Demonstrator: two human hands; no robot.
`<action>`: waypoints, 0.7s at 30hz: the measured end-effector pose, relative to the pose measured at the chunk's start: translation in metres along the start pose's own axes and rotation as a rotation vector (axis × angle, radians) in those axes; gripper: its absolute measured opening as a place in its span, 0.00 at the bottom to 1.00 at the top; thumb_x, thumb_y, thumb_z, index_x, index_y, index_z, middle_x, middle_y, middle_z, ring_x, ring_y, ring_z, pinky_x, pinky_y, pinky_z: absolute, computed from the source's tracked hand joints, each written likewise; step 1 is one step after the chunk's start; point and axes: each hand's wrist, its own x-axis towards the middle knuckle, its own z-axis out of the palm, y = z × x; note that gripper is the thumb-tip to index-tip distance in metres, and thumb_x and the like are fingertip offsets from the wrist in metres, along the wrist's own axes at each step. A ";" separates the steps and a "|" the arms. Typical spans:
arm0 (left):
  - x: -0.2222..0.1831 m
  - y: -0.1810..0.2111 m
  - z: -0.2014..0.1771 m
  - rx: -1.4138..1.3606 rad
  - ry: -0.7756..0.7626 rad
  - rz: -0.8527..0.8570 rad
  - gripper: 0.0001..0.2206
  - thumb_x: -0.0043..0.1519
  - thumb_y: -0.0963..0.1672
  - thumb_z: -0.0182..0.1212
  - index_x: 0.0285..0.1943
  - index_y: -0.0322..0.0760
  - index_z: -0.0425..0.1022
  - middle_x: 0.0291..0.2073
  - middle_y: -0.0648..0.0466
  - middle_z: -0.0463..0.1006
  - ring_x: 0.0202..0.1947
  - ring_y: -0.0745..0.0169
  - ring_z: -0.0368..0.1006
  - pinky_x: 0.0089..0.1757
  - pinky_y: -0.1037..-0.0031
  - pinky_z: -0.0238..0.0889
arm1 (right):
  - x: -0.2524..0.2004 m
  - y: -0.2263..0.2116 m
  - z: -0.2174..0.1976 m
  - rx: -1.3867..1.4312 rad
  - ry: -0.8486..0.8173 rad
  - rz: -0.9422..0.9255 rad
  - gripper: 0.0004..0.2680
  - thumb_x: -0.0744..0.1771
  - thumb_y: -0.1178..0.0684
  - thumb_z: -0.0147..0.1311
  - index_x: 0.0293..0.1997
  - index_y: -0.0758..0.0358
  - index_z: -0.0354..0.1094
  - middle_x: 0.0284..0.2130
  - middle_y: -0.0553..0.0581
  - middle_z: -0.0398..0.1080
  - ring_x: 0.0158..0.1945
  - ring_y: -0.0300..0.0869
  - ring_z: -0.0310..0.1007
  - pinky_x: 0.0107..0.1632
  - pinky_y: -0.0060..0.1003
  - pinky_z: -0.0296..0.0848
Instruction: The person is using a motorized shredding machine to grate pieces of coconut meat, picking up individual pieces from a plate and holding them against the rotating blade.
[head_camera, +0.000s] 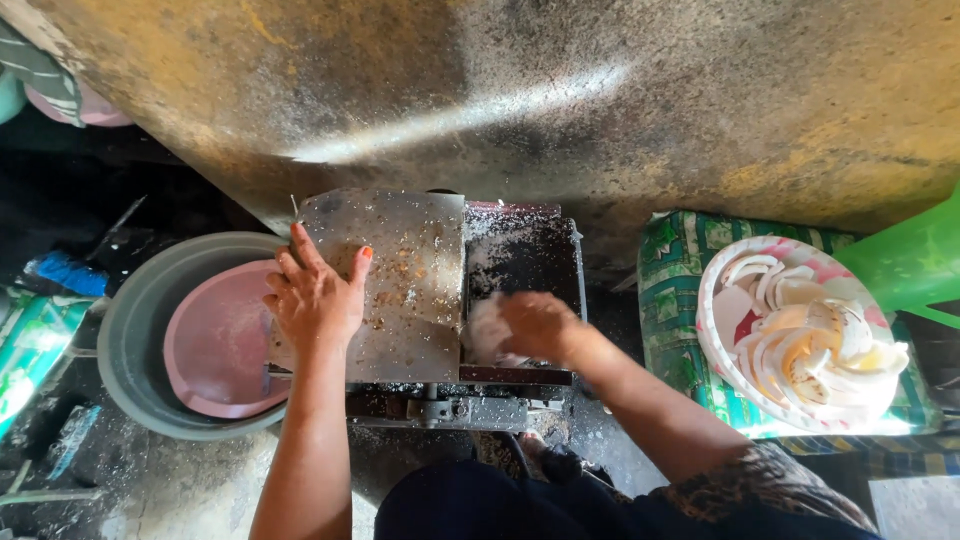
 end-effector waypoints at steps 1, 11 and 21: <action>0.001 0.000 0.001 0.009 0.010 0.002 0.43 0.64 0.65 0.37 0.80 0.36 0.46 0.67 0.34 0.60 0.60 0.27 0.64 0.53 0.47 0.58 | 0.018 -0.004 0.035 -0.075 0.178 0.001 0.15 0.62 0.41 0.59 0.45 0.57 0.67 0.34 0.56 0.75 0.41 0.49 0.78 0.43 0.41 0.76; 0.004 -0.002 0.008 -0.008 0.035 -0.001 0.44 0.64 0.66 0.37 0.80 0.37 0.47 0.67 0.34 0.60 0.58 0.28 0.64 0.51 0.49 0.57 | 0.047 -0.037 0.055 -0.259 0.782 0.026 0.07 0.54 0.52 0.51 0.28 0.58 0.62 0.18 0.52 0.62 0.16 0.44 0.70 0.17 0.37 0.66; 0.002 -0.004 0.003 -0.020 0.018 -0.014 0.44 0.63 0.66 0.37 0.80 0.39 0.45 0.68 0.37 0.59 0.59 0.30 0.63 0.52 0.50 0.57 | 0.003 -0.004 0.001 -0.399 0.763 -0.098 0.05 0.64 0.52 0.45 0.34 0.57 0.67 0.28 0.52 0.66 0.29 0.43 0.76 0.29 0.30 0.75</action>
